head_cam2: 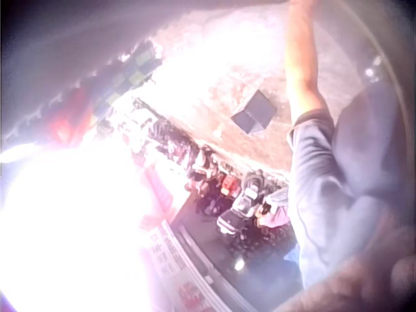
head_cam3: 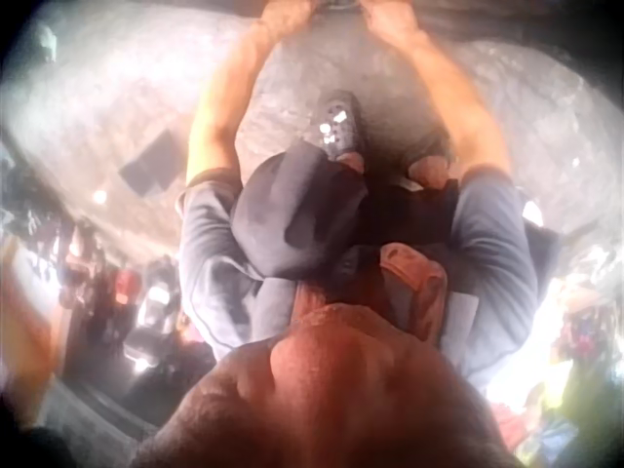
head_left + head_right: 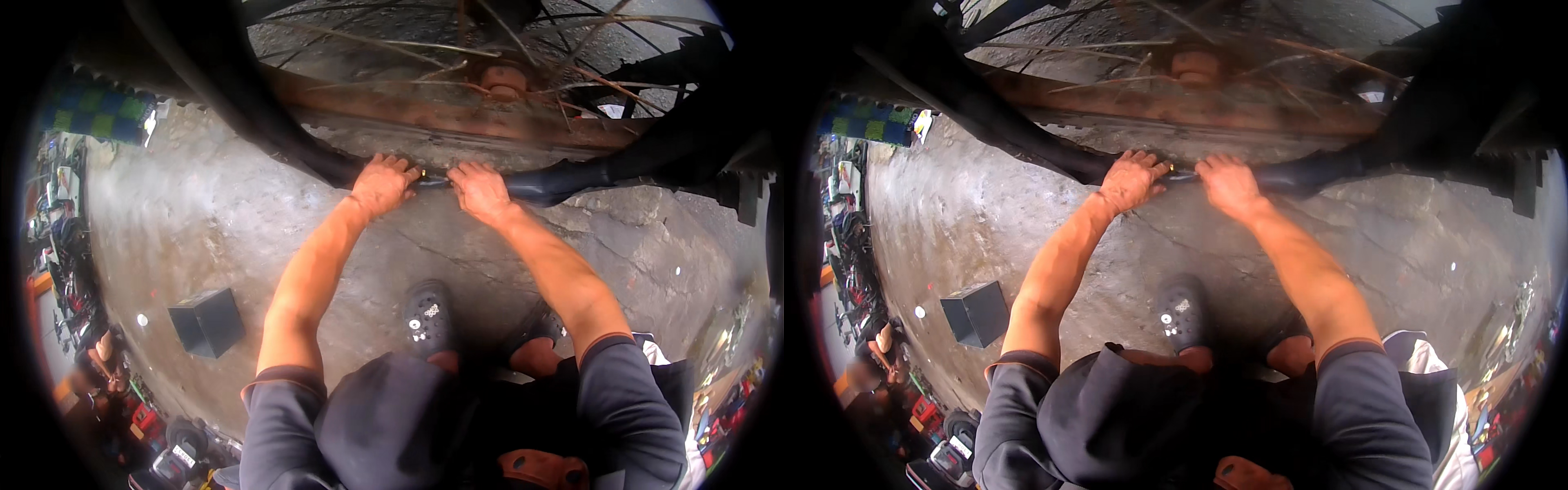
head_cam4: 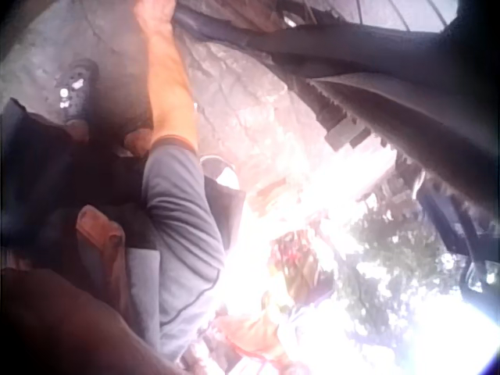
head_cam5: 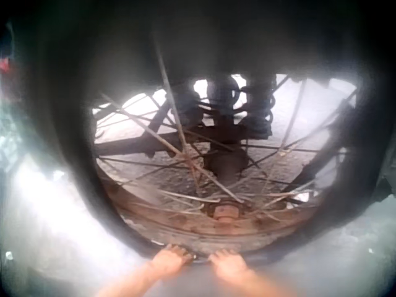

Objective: The person attaches a valve to an inner tube, inflates it with an air nozzle, and inserts the tube into a wheel rim. They then tuck the tire bead onto the rim by hand and using a metal tire tool.

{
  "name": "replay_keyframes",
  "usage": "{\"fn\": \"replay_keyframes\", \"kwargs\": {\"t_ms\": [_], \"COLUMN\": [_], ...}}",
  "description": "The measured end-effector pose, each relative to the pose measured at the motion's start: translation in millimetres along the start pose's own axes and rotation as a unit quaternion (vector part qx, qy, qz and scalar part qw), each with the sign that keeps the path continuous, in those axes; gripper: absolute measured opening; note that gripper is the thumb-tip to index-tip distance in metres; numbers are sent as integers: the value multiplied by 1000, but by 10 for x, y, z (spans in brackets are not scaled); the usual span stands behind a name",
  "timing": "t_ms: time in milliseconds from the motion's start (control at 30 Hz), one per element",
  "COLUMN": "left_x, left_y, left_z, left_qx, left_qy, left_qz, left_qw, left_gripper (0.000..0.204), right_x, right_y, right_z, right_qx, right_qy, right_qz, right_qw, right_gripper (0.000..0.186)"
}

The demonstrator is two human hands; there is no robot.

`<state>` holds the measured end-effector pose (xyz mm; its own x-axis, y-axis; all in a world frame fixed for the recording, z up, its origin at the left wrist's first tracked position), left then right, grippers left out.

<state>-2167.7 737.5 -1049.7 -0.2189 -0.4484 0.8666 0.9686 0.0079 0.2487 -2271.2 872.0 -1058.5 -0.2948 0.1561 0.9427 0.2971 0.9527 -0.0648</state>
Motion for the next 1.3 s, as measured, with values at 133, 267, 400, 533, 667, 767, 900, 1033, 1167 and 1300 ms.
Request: {"fn": "replay_keyframes", "kwargs": {"t_ms": [133,267,400,533,667,767,900,1033,1167,1300], "left_x": [85,268,588,923,1132,1214,1247,1180,1054,859], "left_y": [-126,-250,-358,-396,-370,-376,-446,-492,-440,-428], "left_z": [237,492,693,725,746,755,716,676,697,573], "left_qx": [0,-6,-3,16,-14,-45,-53,-41,-48,30], "left_qy": [41,91,102,110,172,162,106,52,-23,-19], "left_qz": [24,57,137,181,192,203,234,274,319,284], "left_qw": [999,994,985,977,966,965,965,959,946,958], "left_gripper": [41,33,29,28,27,26,26,24,13,16], "right_x": [359,687,240,91,380,509,528,439,552,592], "right_y": [233,699,809,424,173,119,44,47,202,284], "right_z": [91,-157,-477,-179,-130,-130,-117,-120,-393,-550], "right_qx": [-33,-20,-41,-197,-173,-157,-119,-172,-211,-237], "right_qy": [4,3,-119,-91,10,6,21,-44,-48,-21], "right_qz": [55,166,13,59,156,150,111,42,61,42], "right_qw": [998,986,992,974,972,976,986,983,974,970], "right_gripper": [21,23,37,58,65,67,65,61,54,57]}}
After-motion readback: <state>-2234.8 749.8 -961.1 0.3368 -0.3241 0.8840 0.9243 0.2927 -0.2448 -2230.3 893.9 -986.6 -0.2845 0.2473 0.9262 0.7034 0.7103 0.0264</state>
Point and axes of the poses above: each hand's wrist, its own y-axis away from the middle knuckle, its own x-axis out of the back of the hand, z = x × y, the point moved 7 cm from there along -y, towards the middle knuckle, and after that the axes turned 10 degrees about y, right-handed, at the moved point
